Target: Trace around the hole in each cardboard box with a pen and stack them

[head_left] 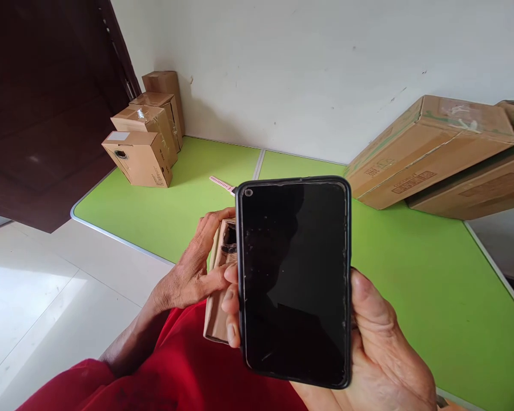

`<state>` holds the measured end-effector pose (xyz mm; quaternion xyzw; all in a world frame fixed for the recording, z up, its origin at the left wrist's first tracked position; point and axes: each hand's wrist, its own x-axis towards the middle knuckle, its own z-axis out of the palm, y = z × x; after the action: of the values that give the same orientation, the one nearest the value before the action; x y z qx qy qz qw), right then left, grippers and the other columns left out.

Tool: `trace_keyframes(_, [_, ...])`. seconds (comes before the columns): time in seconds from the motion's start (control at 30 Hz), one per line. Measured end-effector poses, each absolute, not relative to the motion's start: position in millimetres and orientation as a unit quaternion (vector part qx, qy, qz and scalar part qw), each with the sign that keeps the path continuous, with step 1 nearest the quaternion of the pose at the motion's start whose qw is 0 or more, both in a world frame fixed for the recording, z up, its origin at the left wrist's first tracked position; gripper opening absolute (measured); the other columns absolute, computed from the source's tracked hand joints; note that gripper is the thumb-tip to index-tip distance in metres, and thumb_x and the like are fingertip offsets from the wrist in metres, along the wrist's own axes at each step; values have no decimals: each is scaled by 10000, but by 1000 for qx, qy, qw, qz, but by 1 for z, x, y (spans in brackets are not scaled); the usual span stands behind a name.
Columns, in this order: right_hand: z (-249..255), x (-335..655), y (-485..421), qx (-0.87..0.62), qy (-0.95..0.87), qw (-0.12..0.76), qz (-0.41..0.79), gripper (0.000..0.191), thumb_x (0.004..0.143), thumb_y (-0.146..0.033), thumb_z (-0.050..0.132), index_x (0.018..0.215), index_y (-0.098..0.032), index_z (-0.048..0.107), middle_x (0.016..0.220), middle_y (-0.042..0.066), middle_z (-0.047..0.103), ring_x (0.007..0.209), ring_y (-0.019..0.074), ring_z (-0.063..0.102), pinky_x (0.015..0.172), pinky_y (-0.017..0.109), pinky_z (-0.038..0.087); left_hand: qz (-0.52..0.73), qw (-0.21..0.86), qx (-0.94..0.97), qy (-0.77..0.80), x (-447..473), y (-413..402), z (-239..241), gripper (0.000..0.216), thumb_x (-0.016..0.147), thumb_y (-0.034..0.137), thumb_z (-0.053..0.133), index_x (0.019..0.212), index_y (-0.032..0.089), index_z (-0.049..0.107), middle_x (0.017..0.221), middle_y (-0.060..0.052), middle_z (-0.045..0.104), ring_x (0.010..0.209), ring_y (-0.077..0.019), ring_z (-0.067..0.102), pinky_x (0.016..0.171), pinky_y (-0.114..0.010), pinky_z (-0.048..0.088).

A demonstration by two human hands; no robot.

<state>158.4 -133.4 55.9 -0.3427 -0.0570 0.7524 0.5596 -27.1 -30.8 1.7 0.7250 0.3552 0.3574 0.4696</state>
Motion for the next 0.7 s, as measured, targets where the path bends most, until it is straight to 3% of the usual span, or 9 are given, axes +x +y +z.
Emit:
trace_keyframes(0.1, [52, 164, -136, -343, -61, 543, 764, 558, 834, -772, 857, 1225, -375, 866, 1352, 64, 788, 1203, 422, 755, 1064, 628, 628, 354, 467, 739, 332, -30, -26, -2, 708, 1010, 692, 619, 1638, 392, 486, 1567, -73, 587, 1495, -386, 502, 1333, -666, 374])
trace_keyframes(0.2, [48, 167, -137, -328, -53, 550, 766, 498, 860, -726, 843, 1170, -338, 871, 1305, 79, 803, 1164, 421, 768, 1054, 619, 626, 356, 470, 735, 335, -28, -28, 1, 687, 1022, 661, 623, 1640, 400, 473, 1575, -62, 580, 1508, -381, 486, 1341, -692, 345])
trace_keyframes(0.4, [47, 163, -134, -275, -31, 558, 782, 383, 839, -511, 857, 1196, -373, 845, 1120, 49, 838, 1079, 402, 788, 1005, 611, 636, 364, 479, 719, 348, -22, -33, 9, 700, 1018, 718, 591, 1626, 383, 500, 1590, -68, 571, 1530, -380, 475, 1374, -647, 309])
trace_keyframes(0.57, [48, 163, -135, -265, -39, 561, 783, 331, 804, -497, 855, 1113, -379, 855, 1060, 37, 842, 1069, 407, 789, 1007, 617, 635, 363, 464, 731, 343, -22, -29, 7, 901, 907, 922, 546, 1624, 376, 506, 1593, -80, 572, 1522, -419, 482, 1352, -642, 349])
trace_keyframes(0.7, [48, 167, -136, -273, -47, 540, 795, 236, 819, -489, 867, 1012, -353, 862, 1038, 40, 844, 1047, 396, 796, 1011, 617, 635, 353, 467, 731, 350, -22, -28, 7, 937, 883, 945, 563, 1618, 366, 518, 1609, -87, 556, 1515, -415, 491, 1340, -595, 384])
